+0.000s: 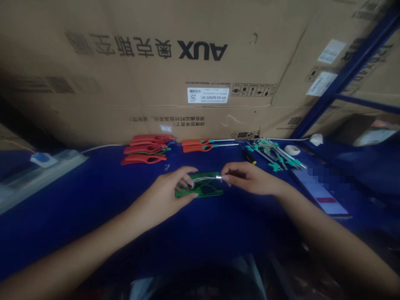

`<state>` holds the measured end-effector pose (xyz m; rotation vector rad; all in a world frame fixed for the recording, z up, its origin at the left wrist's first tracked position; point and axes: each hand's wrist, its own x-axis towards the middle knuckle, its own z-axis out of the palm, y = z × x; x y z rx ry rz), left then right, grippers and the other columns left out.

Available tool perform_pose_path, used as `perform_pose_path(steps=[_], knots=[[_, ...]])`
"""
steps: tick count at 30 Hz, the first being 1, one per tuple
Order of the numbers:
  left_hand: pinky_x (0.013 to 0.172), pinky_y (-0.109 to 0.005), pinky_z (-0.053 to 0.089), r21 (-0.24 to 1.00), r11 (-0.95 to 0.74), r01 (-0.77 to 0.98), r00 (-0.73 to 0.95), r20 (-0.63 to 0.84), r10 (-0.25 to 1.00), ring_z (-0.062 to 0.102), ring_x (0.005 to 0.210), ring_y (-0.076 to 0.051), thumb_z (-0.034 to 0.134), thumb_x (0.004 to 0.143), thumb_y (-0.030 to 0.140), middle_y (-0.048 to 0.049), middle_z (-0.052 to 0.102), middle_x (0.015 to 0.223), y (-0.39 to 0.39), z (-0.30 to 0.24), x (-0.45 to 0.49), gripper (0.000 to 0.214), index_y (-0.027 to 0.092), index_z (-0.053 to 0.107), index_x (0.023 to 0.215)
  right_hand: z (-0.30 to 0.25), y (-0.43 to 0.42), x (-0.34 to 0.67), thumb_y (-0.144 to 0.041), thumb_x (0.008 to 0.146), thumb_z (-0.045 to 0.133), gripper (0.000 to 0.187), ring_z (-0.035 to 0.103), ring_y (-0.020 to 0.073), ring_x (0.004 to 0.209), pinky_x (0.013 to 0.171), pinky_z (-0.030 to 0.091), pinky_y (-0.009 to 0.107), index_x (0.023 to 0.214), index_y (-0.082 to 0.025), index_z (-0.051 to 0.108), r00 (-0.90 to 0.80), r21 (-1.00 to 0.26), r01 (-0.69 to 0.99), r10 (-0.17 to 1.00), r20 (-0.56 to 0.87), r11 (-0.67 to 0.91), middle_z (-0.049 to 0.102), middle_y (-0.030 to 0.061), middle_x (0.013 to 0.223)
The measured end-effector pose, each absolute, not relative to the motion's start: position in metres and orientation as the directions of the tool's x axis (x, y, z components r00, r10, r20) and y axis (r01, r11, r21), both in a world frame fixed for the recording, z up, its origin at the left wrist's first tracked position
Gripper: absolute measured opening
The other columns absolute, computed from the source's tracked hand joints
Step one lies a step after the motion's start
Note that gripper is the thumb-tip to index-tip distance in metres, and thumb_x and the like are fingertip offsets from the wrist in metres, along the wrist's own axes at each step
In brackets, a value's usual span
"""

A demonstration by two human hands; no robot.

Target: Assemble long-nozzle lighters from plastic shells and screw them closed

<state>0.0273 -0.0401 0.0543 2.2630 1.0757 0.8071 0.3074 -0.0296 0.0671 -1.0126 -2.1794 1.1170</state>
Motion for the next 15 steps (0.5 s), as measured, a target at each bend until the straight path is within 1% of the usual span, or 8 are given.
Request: perform_pose_path(steps=[2,4,7,8,11,15], knots=[[0.074,-0.026,0.059,0.636,-0.579,0.510,0.502,0.327,0.801,0.069,0.078,-0.013,0.072,0.085,0.019,0.0030,0.071,0.090,-0.041,0.048,0.031,0.040,0.027,0.062,0.122,0.060,-0.028,0.309,-0.042,0.097,0.056,0.024,0.054,0.0118,0.068,0.064,0.046,0.025,0.097,-0.018,0.061,-0.600,-0.840,0.371,0.792,0.110,0.397,0.061,0.0004,0.079],[0.075,-0.025,0.057,0.582,-0.622,0.524,0.476,0.405,0.780,0.068,0.078,-0.013,0.070,0.088,0.021,0.0033,0.071,0.092,-0.043,0.042,0.032,0.033,0.028,0.064,0.119,0.056,-0.029,0.309,-0.040,0.097,0.057,0.023,0.057,0.0119,0.070,0.065,0.047,0.024,0.100,-0.018,0.062,-0.580,-0.817,0.376,0.799,0.160,0.437,0.063,0.0009,0.081],[0.083,-0.026,0.056,0.492,-0.693,0.528,0.468,0.512,0.720,0.068,0.088,-0.014,0.067,0.092,0.022,0.0013,0.071,0.102,-0.046,0.035,0.029,0.030,0.028,0.065,0.121,0.057,-0.032,0.309,-0.036,0.096,0.060,0.018,0.061,0.0117,0.072,0.066,0.049,0.023,0.099,-0.018,0.064,-0.571,-0.737,0.405,0.779,0.258,0.541,0.066,0.0019,0.084],[0.084,-0.025,0.055,0.471,-0.710,0.524,0.474,0.531,0.702,0.068,0.088,-0.014,0.066,0.092,0.022,0.0010,0.070,0.101,-0.047,0.034,0.028,0.031,0.028,0.064,0.122,0.058,-0.033,0.309,-0.034,0.096,0.061,0.017,0.062,0.0117,0.073,0.068,0.049,0.023,0.099,-0.018,0.065,-0.577,-0.703,0.414,0.764,0.288,0.578,0.067,0.0022,0.086],[0.081,-0.025,0.055,0.451,-0.721,0.526,0.482,0.540,0.689,0.067,0.085,-0.013,0.065,0.093,0.020,0.0007,0.069,0.096,-0.047,0.034,0.025,0.031,0.026,0.064,0.123,0.062,-0.033,0.311,-0.030,0.094,0.063,0.013,0.063,0.0122,0.075,0.071,0.050,0.024,0.098,-0.018,0.066,-0.606,-0.616,0.434,0.719,0.340,0.657,0.068,0.0027,0.088],[0.078,-0.025,0.056,0.447,-0.730,0.517,0.485,0.550,0.680,0.068,0.083,-0.014,0.065,0.093,0.019,-0.0002,0.069,0.095,-0.046,0.034,0.025,0.029,0.025,0.065,0.121,0.062,-0.030,0.315,-0.028,0.093,0.066,0.012,0.061,0.0120,0.072,0.069,0.049,0.024,0.098,-0.018,0.067,-0.619,-0.580,0.436,0.697,0.362,0.688,0.067,0.0026,0.086]])
